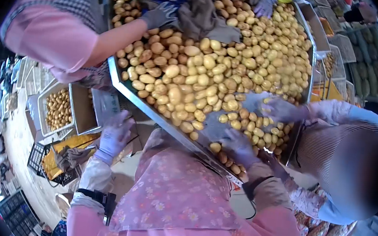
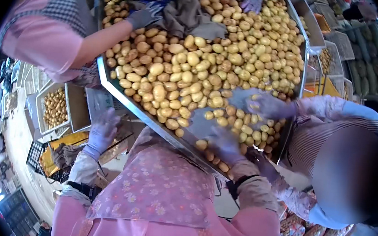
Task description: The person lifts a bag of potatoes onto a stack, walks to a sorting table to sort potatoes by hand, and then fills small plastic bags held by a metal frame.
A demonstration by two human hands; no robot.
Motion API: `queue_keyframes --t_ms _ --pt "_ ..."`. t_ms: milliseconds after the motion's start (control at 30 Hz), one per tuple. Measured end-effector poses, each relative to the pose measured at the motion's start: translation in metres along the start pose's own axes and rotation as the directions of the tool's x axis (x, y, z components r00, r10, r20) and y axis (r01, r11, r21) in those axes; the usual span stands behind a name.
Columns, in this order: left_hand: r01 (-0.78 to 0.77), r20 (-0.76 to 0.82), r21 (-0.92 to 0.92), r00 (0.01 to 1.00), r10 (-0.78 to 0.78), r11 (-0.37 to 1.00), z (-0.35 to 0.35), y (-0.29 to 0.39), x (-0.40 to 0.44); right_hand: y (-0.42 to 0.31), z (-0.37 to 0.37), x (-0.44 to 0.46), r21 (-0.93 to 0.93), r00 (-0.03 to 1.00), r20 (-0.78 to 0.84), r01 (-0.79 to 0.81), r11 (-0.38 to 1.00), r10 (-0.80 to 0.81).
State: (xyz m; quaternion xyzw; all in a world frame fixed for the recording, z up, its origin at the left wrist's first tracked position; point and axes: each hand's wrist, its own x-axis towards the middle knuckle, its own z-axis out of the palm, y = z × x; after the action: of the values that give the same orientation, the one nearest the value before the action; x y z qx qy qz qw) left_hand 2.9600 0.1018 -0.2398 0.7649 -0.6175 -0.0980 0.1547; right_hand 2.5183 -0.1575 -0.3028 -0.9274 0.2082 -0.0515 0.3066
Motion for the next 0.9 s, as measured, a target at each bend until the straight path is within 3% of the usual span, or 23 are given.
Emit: queue_keyframes --t_ms 33,67,100,133,167,200,267,333,400,433,500,533,567,600,667,700,733,767,800,833,867,900 --pt "-0.177 0.085 0.014 0.981 0.175 0.984 -0.006 0.021 0.020 0.031 0.010 -0.018 0.368 0.961 0.020 -0.264 0.891 0.276" --pt "-0.186 0.093 -0.001 0.978 0.185 0.983 0.005 0.033 0.033 0.026 -0.032 0.032 -0.417 0.756 0.390 -0.363 0.833 0.525" --pt "-0.099 0.010 -0.080 0.995 0.101 0.992 0.013 0.041 0.052 0.070 -0.026 0.022 -0.231 0.963 -0.265 -0.107 0.967 0.043" --pt "-0.015 -0.067 -0.162 0.998 0.004 0.987 0.022 0.044 0.073 0.039 -0.073 0.070 -0.193 0.939 -0.297 -0.236 0.953 0.172" --pt "-0.016 -0.139 -0.159 0.990 -0.007 0.987 0.035 0.045 0.097 0.053 -0.078 0.103 -0.178 0.920 -0.350 -0.252 0.951 0.178" --pt "-0.016 -0.208 -0.156 0.978 -0.017 0.988 0.053 0.044 0.120 0.055 -0.083 0.143 0.055 0.851 -0.460 -0.258 0.965 0.254" --pt "0.152 -0.114 -0.258 0.976 -0.187 0.954 0.088 0.049 0.157 0.044 -0.052 0.197 0.138 0.753 -0.595 -0.249 0.959 0.281" --pt "0.203 -0.017 0.138 0.979 -0.203 0.969 0.099 0.098 0.167 -0.009 -0.023 0.200 -0.411 0.849 -0.435 -0.483 0.773 0.299" --pt "0.008 0.091 0.191 0.995 -0.026 0.981 0.097 0.134 0.154 -0.005 -0.025 0.171 -0.472 0.962 -0.099 -0.270 0.839 0.254" --pt "-0.149 0.265 0.037 0.955 0.134 0.988 0.095 0.147 0.146 0.017 -0.018 0.143 -0.517 0.988 -0.151 -0.114 0.849 0.041" --pt "-0.227 0.528 -0.100 0.813 0.245 0.969 0.087 0.183 0.124 0.014 -0.064 0.109 -0.400 0.927 -0.023 -0.351 0.847 0.374" --pt "-0.326 0.574 -0.237 0.713 0.403 0.915 0.097 0.187 0.113 0.021 -0.056 0.089 -0.404 0.925 -0.032 -0.359 0.842 0.379" --pt "-0.472 0.664 -0.216 0.571 0.483 0.855 0.087 0.206 0.110 0.030 -0.032 0.060 -0.391 0.861 -0.319 -0.501 0.772 0.397" --pt "-0.477 0.668 -0.224 0.560 0.490 0.850 0.101 0.201 0.103 0.027 -0.013 0.033 -0.328 0.720 -0.577 -0.636 0.699 0.384" --pt "-0.609 0.358 -0.354 0.613 0.704 0.710 0.137 0.183 0.080 -0.011 0.007 -0.011 -0.435 0.901 -0.223 -0.434 0.789 0.372" --pt "-0.645 0.364 -0.310 0.598 0.714 0.698 0.126 0.181 0.092 -0.022 0.007 -0.033 -0.433 0.897 -0.223 -0.441 0.786 0.381" --pt "-0.648 0.365 -0.313 0.593 0.718 0.695 0.117 0.172 0.096 -0.027 0.002 -0.055 -0.383 0.947 -0.155 -0.320 0.867 0.282" --pt "-0.585 0.295 -0.269 0.706 0.644 0.765 0.107 0.157 0.099 -0.029 -0.002 -0.065 -0.321 0.981 -0.094 -0.189 0.928 0.168" --pt "-0.510 0.214 -0.229 0.804 0.554 0.829 0.096 0.151 0.105 -0.024 -0.002 -0.062 -0.321 0.981 -0.097 -0.188 0.928 0.165" --pt "-0.375 0.454 -0.091 0.809 0.373 0.923 0.062 0.156 0.124 -0.015 -0.002 -0.056 -0.341 0.936 -0.295 -0.291 0.894 0.192" --pt "-0.257 0.646 0.082 0.749 0.145 0.963 0.034 0.160 0.137 -0.007 0.000 -0.049 -0.332 0.851 -0.482 -0.400 0.854 0.211" --pt "-0.220 0.405 0.108 0.900 0.159 0.969 0.054 0.131 0.117 -0.012 -0.014 -0.009 -0.194 0.825 -0.515 -0.375 0.907 0.232"
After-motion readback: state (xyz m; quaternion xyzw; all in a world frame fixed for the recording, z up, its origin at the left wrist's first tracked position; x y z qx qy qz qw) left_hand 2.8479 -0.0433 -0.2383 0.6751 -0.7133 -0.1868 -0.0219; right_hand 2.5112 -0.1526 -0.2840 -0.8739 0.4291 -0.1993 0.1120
